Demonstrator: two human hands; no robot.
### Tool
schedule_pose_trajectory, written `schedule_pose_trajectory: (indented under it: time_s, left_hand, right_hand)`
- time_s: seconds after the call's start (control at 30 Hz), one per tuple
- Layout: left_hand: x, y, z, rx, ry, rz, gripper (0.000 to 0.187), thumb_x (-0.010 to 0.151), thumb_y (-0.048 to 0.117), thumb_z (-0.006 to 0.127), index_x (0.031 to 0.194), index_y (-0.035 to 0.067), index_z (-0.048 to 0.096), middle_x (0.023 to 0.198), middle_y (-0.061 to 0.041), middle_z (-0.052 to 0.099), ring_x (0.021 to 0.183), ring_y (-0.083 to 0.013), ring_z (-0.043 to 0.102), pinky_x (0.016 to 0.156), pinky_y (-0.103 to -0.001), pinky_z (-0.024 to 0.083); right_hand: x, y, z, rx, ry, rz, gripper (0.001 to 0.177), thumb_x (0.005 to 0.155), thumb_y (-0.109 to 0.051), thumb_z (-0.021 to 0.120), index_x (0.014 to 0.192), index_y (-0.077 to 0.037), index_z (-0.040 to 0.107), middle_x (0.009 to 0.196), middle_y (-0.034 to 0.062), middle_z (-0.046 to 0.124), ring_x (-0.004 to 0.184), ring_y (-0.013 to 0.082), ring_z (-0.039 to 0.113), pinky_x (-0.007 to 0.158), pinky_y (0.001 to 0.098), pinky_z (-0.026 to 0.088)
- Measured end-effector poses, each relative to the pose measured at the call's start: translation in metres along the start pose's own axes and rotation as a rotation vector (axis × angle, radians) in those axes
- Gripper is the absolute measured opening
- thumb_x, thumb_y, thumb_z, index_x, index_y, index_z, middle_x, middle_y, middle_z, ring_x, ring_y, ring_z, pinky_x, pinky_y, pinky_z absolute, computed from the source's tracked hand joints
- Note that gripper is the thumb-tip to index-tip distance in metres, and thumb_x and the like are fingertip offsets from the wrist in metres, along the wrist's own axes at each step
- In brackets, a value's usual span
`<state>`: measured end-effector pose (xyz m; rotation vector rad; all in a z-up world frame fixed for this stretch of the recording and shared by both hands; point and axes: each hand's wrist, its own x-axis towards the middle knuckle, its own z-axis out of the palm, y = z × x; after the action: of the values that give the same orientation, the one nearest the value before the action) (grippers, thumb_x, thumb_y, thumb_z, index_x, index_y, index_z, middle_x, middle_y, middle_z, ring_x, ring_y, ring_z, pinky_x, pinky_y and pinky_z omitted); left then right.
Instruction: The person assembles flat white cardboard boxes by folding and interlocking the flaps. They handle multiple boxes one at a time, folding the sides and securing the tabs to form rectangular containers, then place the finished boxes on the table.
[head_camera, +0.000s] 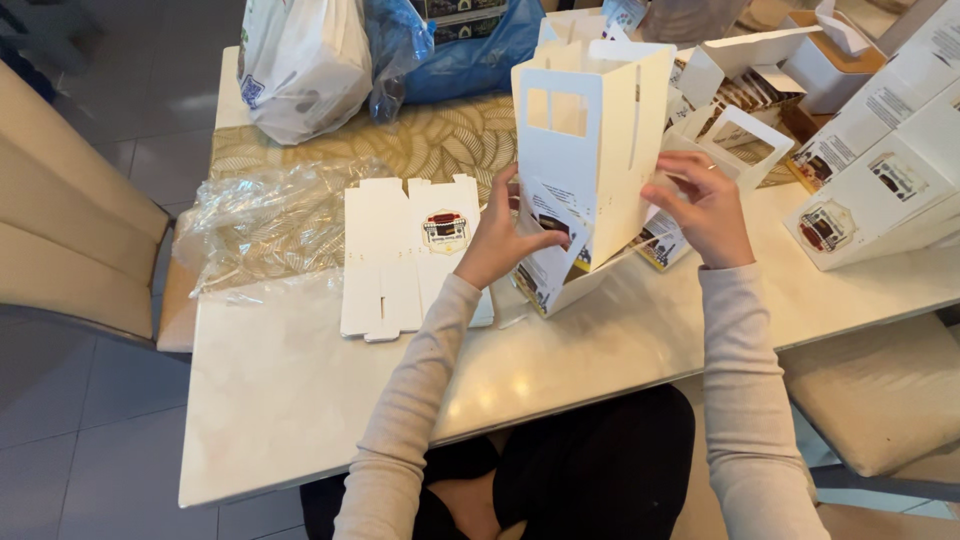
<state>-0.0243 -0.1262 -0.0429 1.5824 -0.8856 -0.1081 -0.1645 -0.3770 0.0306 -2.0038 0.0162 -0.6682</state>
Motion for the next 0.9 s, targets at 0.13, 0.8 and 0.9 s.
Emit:
schedule_pose_trajectory:
  time_s: [0.13,0.8,0.9]
  left_hand:
    - [-0.014,0.002,0.006,0.09,0.146,0.15,0.108,0.076,0.039,0.091,0.154,0.002,0.026,0.137,-0.02,0.05,0.123,-0.0322,0.053,0.104,-0.042,0.05]
    - [-0.082,-0.022,0.114,0.395,0.498,-0.007,0.143,0.067,0.039,0.094,0.164,0.008,-0.005,0.157,-0.028,0.027,0.146,-0.0467,0.03,0.119,-0.061,0.024]
    - [-0.076,-0.023,0.114,0.383,0.55,-0.066,0.142,0.062,0.036,0.096,0.161,0.009,-0.002,0.156,-0.028,0.026,0.144,-0.0477,0.028,0.116,-0.062,0.023]
  right_hand:
    - [0.014,-0.019,0.001,0.161,-0.024,-0.032,0.057,0.104,-0.026,0.074,0.154,-0.005,0.056,0.142,0.0139,0.061,0.125,0.0206,0.061,0.115,0.0384,0.051]
    - [0.023,-0.089,0.011,0.222,-0.172,-0.148,0.097,0.084,-0.004,0.086,0.155,-0.021,0.023,0.153,0.0092,0.026,0.158,0.0348,0.037,0.107,0.051,0.056]
    - [0.014,-0.079,-0.001,0.271,-0.136,-0.138,0.1,0.085,-0.002,0.086,0.156,-0.02,0.019,0.154,0.0089,0.027,0.157,0.0318,0.036,0.118,0.0531,0.049]
